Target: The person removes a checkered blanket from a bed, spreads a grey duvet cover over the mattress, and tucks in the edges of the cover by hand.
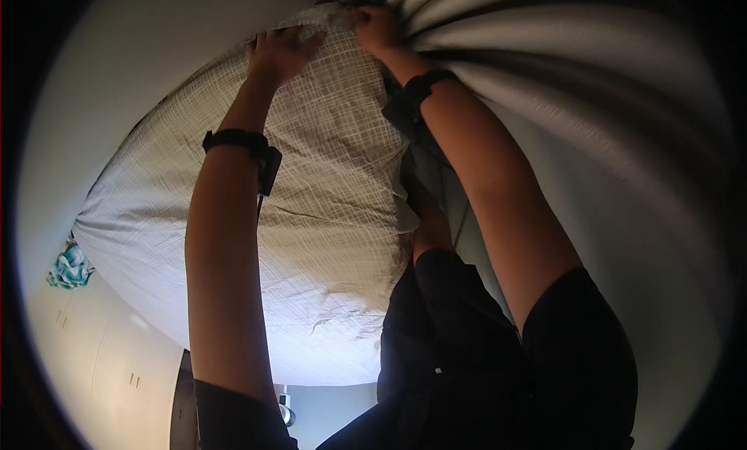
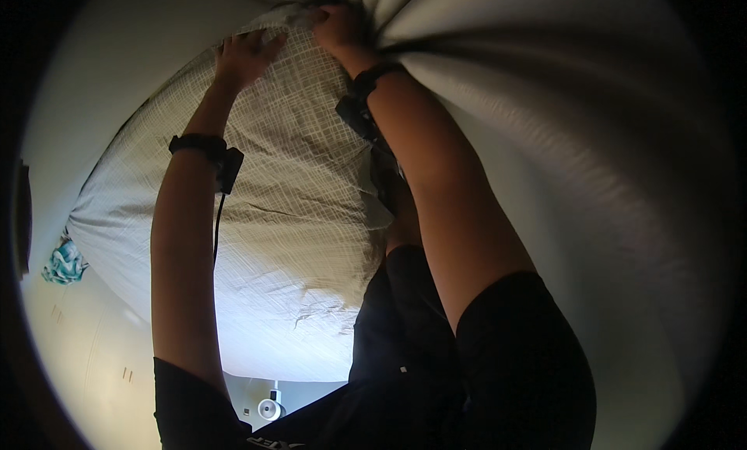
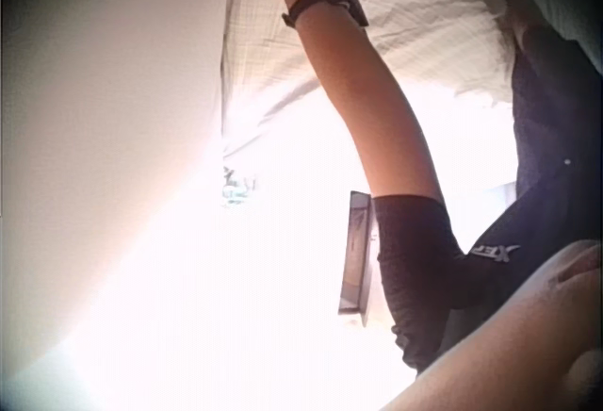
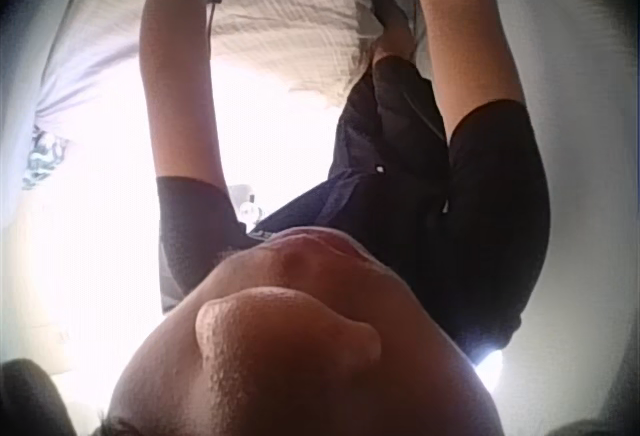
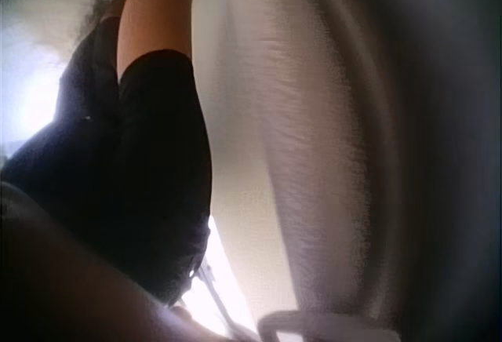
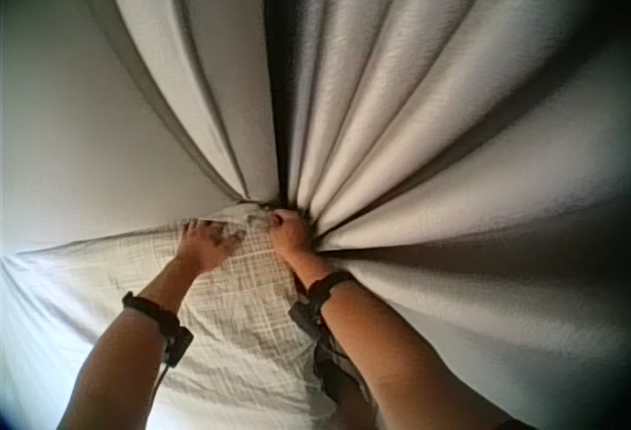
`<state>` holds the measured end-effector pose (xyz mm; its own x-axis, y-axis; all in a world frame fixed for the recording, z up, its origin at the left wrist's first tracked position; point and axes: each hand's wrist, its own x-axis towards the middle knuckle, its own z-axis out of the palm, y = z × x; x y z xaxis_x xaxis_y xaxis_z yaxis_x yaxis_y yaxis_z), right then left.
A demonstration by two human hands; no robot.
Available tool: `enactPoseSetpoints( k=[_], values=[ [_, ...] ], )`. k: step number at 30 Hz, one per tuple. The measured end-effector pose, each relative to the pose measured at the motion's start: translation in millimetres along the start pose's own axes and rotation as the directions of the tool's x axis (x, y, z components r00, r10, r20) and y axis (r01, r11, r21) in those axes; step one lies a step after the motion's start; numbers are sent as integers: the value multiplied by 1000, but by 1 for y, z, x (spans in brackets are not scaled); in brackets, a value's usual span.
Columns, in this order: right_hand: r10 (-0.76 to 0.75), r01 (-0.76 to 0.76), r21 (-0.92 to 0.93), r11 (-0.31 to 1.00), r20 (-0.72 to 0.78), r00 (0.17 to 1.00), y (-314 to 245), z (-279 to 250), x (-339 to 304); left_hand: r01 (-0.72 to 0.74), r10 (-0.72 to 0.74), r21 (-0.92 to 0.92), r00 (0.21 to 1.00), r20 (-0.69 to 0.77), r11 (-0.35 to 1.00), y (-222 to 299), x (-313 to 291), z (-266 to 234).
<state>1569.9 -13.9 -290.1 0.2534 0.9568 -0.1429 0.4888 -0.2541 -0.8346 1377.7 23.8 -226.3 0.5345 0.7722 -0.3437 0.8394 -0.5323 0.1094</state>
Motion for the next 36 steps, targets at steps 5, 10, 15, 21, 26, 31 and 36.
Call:
enactPoseSetpoints(
  k=[5,10,15,21,26,31,36],
  values=[
    [-51,45,108,993,52,997,-33,-7,-23,97,-156,-131,793,-589,987,-1,-52,5],
    [-210,201,161,966,35,977,-91,-26,-99,41,-381,-540,753,-536,841,28,-129,18],
    [-500,495,-196,847,25,866,-126,-56,-146,127,-447,-576,769,-457,807,49,-186,3],
    [-505,478,172,861,391,769,-132,-67,-187,66,-389,-433,574,-721,899,79,-185,-62],
    [-146,181,-55,982,384,912,-110,-56,-159,124,-390,-615,863,-320,779,40,-105,-75],
    [-10,-30,-162,986,-240,971,-90,-12,-73,694,-795,-604,586,159,391,-19,-42,-26],
    [12,-43,-82,996,-354,935,-58,43,-59,626,-528,-670,754,391,399,-49,-7,20]
  ],
)
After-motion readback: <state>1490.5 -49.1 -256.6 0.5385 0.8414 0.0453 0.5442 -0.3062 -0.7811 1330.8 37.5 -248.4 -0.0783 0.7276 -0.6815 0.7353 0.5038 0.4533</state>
